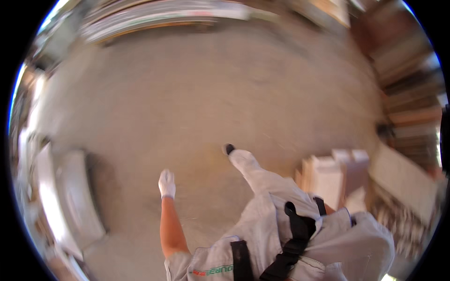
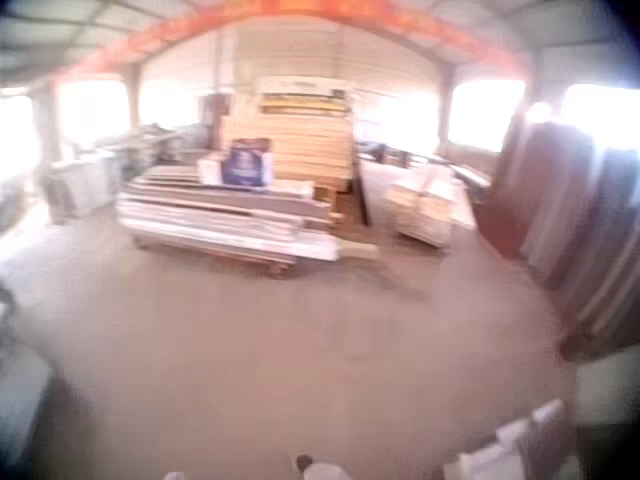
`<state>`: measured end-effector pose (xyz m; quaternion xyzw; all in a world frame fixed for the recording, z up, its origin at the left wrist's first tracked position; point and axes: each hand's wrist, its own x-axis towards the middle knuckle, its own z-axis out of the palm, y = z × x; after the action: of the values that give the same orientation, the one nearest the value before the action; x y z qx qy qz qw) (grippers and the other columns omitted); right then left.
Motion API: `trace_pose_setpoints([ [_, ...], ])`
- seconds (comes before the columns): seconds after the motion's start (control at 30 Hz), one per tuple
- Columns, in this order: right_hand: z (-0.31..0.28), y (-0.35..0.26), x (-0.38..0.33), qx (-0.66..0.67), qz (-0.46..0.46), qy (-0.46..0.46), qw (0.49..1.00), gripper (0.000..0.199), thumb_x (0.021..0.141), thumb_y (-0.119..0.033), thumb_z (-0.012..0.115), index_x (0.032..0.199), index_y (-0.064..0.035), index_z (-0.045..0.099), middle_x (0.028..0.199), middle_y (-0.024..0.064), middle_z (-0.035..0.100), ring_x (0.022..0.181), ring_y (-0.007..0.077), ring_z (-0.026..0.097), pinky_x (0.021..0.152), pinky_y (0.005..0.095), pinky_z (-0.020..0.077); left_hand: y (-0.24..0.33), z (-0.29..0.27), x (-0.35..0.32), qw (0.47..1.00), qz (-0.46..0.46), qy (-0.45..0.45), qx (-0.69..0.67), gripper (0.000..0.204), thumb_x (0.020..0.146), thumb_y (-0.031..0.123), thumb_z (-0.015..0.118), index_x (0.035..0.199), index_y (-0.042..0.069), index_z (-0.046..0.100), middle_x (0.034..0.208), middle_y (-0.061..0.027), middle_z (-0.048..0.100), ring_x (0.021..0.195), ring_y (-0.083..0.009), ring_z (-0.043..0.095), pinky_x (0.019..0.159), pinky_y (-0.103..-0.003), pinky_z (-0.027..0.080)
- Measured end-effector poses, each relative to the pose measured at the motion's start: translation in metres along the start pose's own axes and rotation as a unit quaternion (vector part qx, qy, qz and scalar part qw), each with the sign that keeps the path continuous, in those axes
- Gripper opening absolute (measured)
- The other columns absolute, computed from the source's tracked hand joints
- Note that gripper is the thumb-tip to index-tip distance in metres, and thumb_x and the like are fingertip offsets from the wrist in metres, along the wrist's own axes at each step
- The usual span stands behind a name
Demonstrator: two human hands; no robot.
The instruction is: The person operates a large industrial woodworking machine, placing a large board onto the machine bed and adjusting it. They then use a wrench to tighten a component inside the machine's internal compartment before resuming the operation of the board.
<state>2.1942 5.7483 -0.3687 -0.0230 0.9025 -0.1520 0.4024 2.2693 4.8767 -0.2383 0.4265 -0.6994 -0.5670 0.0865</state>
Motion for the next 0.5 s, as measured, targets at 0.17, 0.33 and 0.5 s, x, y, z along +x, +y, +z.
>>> trace_pose_setpoints([
  [0.17,-0.157,-0.41,0.172,-0.193,-0.176,0.013,0.965,0.032,0.087,-0.032,0.064,0.094,-0.004,0.078,0.105,0.019,0.076,0.097,0.0397,0.071,0.086,0.0469,0.0557,0.013,-0.145,0.062,0.92,0.145,0.257,0.257,0.041,0.103,0.027,0.056,0.127,-0.005,0.065,0.126,-0.0223,0.069,0.118,-0.0371,0.064,0.101,-0.044,0.05],
  [0.33,-0.274,-0.794,0.205,0.172,-0.308,0.027,0.935,0.043,0.09,-0.034,0.071,0.115,0.0018,0.073,0.109,0.018,0.076,0.104,0.0274,0.072,0.091,0.0379,0.0551,-0.024,-0.111,-0.038,0.829,-0.303,-0.127,0.452,0.033,0.098,0.026,0.057,0.124,0.013,0.071,0.134,-0.0099,0.068,0.128,-0.0305,0.063,0.103,-0.046,0.053],
  [0.5,-0.272,-1.018,0.324,0.115,-0.412,-0.121,0.896,0.051,0.093,-0.035,0.071,0.126,0.0032,0.068,0.11,0.0159,0.076,0.101,0.0217,0.071,0.088,0.0358,0.0562,-0.073,-0.199,0.069,0.703,-0.553,0.44,-0.077,0.033,0.101,0.025,0.053,0.127,0.018,0.073,0.136,-0.005,0.069,0.126,-0.0282,0.065,0.098,-0.04,0.055],
])
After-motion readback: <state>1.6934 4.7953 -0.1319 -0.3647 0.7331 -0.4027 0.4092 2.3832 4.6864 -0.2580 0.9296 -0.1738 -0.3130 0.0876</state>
